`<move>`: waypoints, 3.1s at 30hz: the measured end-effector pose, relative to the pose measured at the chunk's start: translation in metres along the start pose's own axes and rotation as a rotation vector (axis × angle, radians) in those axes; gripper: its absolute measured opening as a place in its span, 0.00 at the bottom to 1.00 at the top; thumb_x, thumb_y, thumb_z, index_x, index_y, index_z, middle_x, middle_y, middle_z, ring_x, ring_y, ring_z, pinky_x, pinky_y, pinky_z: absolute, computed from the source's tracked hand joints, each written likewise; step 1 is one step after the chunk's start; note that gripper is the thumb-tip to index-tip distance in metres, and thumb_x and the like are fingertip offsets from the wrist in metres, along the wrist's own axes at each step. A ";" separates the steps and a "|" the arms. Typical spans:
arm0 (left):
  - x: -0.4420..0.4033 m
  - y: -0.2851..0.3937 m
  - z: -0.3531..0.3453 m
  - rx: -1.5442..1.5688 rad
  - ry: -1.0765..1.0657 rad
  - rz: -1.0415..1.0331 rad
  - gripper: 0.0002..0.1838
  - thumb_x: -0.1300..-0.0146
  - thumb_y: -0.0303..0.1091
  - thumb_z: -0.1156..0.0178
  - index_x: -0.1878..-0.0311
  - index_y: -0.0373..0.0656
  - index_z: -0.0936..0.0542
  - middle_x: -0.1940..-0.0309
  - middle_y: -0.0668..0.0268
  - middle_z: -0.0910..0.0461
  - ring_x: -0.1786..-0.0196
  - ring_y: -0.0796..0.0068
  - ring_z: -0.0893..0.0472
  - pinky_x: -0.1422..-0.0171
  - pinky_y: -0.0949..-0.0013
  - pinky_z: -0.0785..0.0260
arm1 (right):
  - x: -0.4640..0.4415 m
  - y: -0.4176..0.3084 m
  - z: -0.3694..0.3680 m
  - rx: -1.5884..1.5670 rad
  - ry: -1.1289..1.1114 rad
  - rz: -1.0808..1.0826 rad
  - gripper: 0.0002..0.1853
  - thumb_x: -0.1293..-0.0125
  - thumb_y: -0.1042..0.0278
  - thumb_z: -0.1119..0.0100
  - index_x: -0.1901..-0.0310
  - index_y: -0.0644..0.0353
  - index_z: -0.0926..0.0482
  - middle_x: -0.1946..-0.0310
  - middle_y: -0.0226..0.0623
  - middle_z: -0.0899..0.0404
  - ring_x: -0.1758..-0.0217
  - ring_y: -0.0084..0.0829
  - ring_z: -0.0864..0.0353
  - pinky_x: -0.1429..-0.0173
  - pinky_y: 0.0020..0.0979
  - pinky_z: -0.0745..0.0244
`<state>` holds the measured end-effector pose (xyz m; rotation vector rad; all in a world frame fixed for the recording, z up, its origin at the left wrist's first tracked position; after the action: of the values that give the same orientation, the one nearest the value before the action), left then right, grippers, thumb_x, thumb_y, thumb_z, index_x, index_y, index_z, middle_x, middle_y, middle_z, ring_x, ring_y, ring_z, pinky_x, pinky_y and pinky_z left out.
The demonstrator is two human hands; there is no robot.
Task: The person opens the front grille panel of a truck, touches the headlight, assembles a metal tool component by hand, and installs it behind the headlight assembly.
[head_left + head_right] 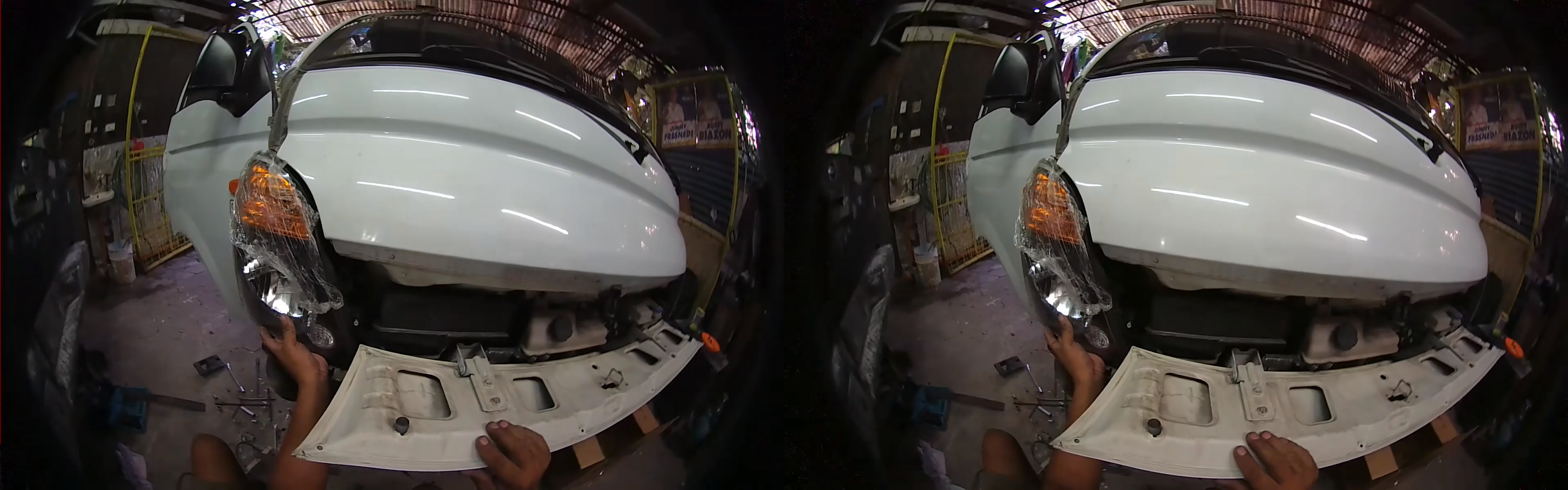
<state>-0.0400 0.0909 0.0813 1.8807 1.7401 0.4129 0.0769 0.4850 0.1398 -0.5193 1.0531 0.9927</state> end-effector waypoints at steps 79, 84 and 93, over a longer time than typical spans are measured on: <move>-0.023 0.028 0.049 -0.487 -0.378 0.083 0.50 0.40 0.34 0.25 0.20 0.32 0.44 0.25 0.45 0.37 0.26 0.56 0.32 0.22 0.62 0.41 | -0.033 -0.006 0.056 -0.939 0.374 0.265 0.20 0.34 0.54 0.33 0.50 0.62 0.15 0.49 0.47 0.14 0.46 0.50 0.15 0.36 0.54 0.25; -0.027 0.037 0.058 -0.534 -0.490 0.114 0.50 0.40 0.36 0.24 0.21 0.32 0.43 0.25 0.45 0.38 0.23 0.53 0.35 0.21 0.59 0.40 | -0.086 -0.045 0.039 -0.611 -0.290 0.009 0.22 0.33 0.59 0.37 0.41 0.59 0.18 0.45 0.49 0.16 0.39 0.52 0.20 0.31 0.56 0.31; -0.039 0.099 0.088 -0.638 -0.672 0.216 0.43 0.34 0.42 0.30 0.23 0.32 0.39 0.24 0.49 0.36 0.25 0.57 0.32 0.21 0.58 0.40 | -0.067 -0.078 -0.045 -0.183 -0.474 0.158 0.34 0.55 0.65 0.24 0.41 0.58 0.17 0.38 0.54 0.21 0.31 0.57 0.25 0.29 0.53 0.31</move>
<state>0.0860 0.0347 0.0719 1.4879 0.8350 0.3116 0.1136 0.3846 0.1735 -0.3269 0.5880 1.2839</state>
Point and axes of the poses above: each hand's wrist, its own x-axis away from the middle knuckle, its own z-axis out of the back of the hand, y = z × x, the point moved 2 cm from there along -x, towards the middle knuckle
